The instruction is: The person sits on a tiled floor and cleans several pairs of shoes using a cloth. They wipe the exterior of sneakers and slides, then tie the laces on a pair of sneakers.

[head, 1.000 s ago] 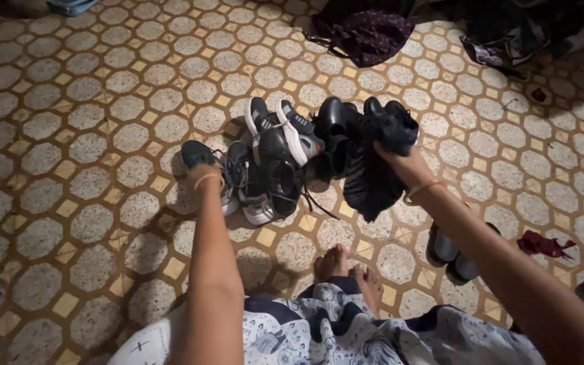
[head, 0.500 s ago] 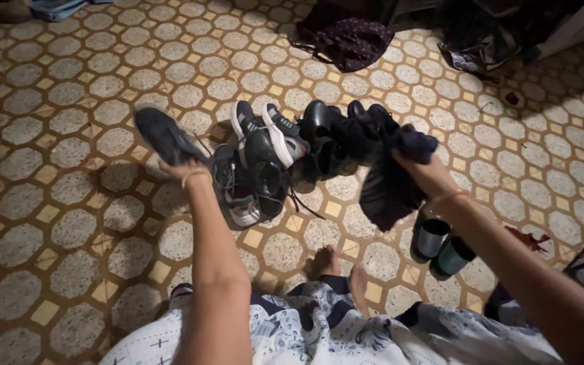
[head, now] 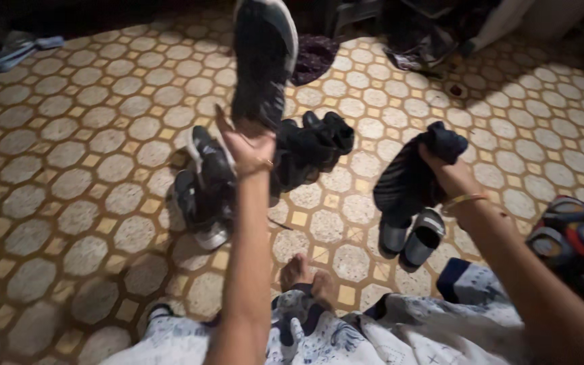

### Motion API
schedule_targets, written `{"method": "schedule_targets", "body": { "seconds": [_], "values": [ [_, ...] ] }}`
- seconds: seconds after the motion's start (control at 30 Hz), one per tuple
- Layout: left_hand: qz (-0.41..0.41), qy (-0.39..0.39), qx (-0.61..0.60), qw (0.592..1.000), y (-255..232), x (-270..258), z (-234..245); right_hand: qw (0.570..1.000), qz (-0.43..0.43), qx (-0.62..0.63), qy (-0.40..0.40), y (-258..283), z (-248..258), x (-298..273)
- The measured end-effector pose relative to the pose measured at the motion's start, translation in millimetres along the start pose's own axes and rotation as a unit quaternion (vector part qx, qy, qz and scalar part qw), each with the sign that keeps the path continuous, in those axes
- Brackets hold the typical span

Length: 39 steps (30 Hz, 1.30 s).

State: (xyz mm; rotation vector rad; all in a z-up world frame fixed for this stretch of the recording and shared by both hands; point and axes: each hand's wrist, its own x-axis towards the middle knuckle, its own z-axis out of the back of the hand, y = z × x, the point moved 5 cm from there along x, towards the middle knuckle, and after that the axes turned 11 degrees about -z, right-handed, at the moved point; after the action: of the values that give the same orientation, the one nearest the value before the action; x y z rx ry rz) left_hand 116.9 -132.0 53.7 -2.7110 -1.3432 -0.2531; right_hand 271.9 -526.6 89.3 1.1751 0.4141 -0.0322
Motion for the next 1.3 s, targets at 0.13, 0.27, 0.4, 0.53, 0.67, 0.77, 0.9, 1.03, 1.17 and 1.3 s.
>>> {"method": "schedule_targets", "body": {
  "seconds": [0.13, 0.27, 0.4, 0.53, 0.67, 0.77, 0.9, 1.03, 1.17, 1.3],
  "values": [
    [0.021, -0.057, -0.07, 0.996, 93, -53, 18, 0.994, 0.063, 0.081, 0.042, 0, 5, 3],
    [0.132, -0.047, -0.098, 0.985, 145, -90, 34, 0.98, 0.105, 0.147, 0.087, -16, 25, 24],
    [0.165, -0.053, -0.063, 0.983, 166, -113, 47, 0.983, 0.039, 0.176, 0.035, -41, 53, 61],
    [0.197, -0.04, -0.084, 0.976, 182, -126, 52, 0.985, 0.027, 0.168, 0.015, -54, 66, 82],
    [0.21, -0.063, -0.06, 0.974, 190, -130, 59, 0.981, 0.026, 0.193, 0.02, -59, 66, 78],
    [0.216, -0.059, -0.07, 0.972, 191, -131, 59, 0.988, 0.013, 0.152, -0.004, -53, 63, 68],
    [0.219, -0.075, -0.057, 0.971, 185, -129, 71, 0.995, 0.057, 0.079, -0.015, -38, 52, 49],
    [0.188, -0.104, -0.039, 0.976, 174, -121, 95, 0.983, 0.101, -0.111, -0.11, -28, 53, 34],
    [0.137, -0.116, 0.042, 0.983, 158, -101, 111, 0.984, 0.146, -0.084, -0.059, -24, 47, 40],
    [0.147, -0.024, 0.045, 0.988, 143, -72, 109, 0.988, 0.134, 0.075, 0.029, -34, 47, 52]
  ]
}}
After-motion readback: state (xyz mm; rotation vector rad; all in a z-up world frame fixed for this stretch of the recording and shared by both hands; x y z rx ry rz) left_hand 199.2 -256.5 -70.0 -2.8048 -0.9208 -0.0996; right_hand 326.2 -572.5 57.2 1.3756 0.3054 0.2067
